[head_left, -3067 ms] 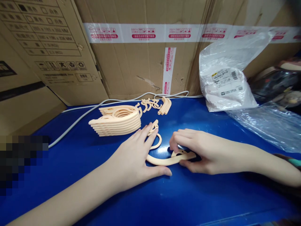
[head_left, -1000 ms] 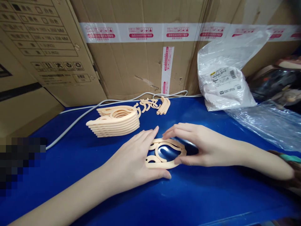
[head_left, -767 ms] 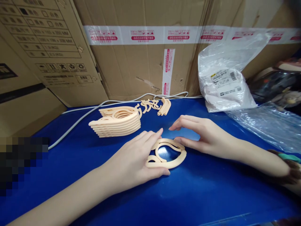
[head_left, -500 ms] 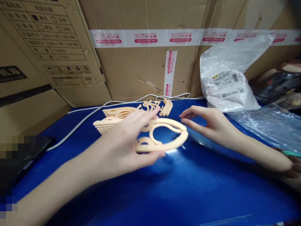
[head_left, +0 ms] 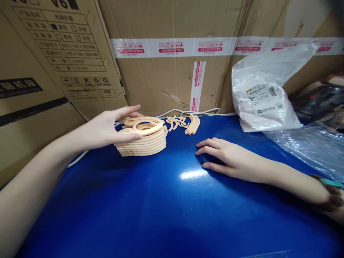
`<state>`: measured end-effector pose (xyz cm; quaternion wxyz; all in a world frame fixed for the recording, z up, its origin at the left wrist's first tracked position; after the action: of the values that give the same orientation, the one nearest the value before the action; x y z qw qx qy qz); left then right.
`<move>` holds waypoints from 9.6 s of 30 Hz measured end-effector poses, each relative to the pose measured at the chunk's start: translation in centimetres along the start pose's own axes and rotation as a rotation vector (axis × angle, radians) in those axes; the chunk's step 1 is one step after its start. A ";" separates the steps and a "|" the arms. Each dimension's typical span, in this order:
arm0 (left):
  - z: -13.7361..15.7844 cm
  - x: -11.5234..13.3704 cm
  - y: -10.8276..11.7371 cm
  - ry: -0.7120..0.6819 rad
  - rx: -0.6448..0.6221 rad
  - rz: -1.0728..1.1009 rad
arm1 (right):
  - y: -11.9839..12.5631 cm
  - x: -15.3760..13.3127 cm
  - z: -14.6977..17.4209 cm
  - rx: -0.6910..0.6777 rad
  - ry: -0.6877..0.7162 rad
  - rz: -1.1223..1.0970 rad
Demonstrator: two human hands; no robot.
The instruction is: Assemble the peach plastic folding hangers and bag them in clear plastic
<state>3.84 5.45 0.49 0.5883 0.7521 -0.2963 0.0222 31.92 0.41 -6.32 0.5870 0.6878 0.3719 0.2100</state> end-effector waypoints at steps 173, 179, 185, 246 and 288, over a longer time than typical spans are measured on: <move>4.9 8.9 -11.1 -0.450 -0.248 -0.206 | 2.8 8.1 -13.4 0.293 -0.516 0.268; 5.0 8.9 -11.1 -0.443 -0.267 -0.216 | 4.3 8.1 -11.5 0.439 -0.534 0.203; 4.9 9.1 -10.8 -0.425 -0.209 -0.137 | 6.1 6.1 -8.0 0.565 -0.488 0.164; 4.9 10.3 -9.9 -0.457 -0.118 0.080 | 1.9 7.9 -15.4 -0.129 0.169 0.660; 5.1 10.3 -9.4 -0.198 -0.099 0.225 | 1.8 -6.4 -0.4 0.208 0.185 -0.254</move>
<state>15.18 -2.19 -5.28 0.5864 0.6826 -0.4361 -0.0009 28.04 -4.21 -3.52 0.4978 0.6702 0.5277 0.1571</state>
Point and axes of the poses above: each hand's wrist, its own z-axis away from the middle knuckle, its own y-axis out of the back of the hand, x = y × z, the point moved 6 cm from there along -z, towards the middle knuckle, and after that the axes turned 5 degrees about x, right-handed, at the moved point
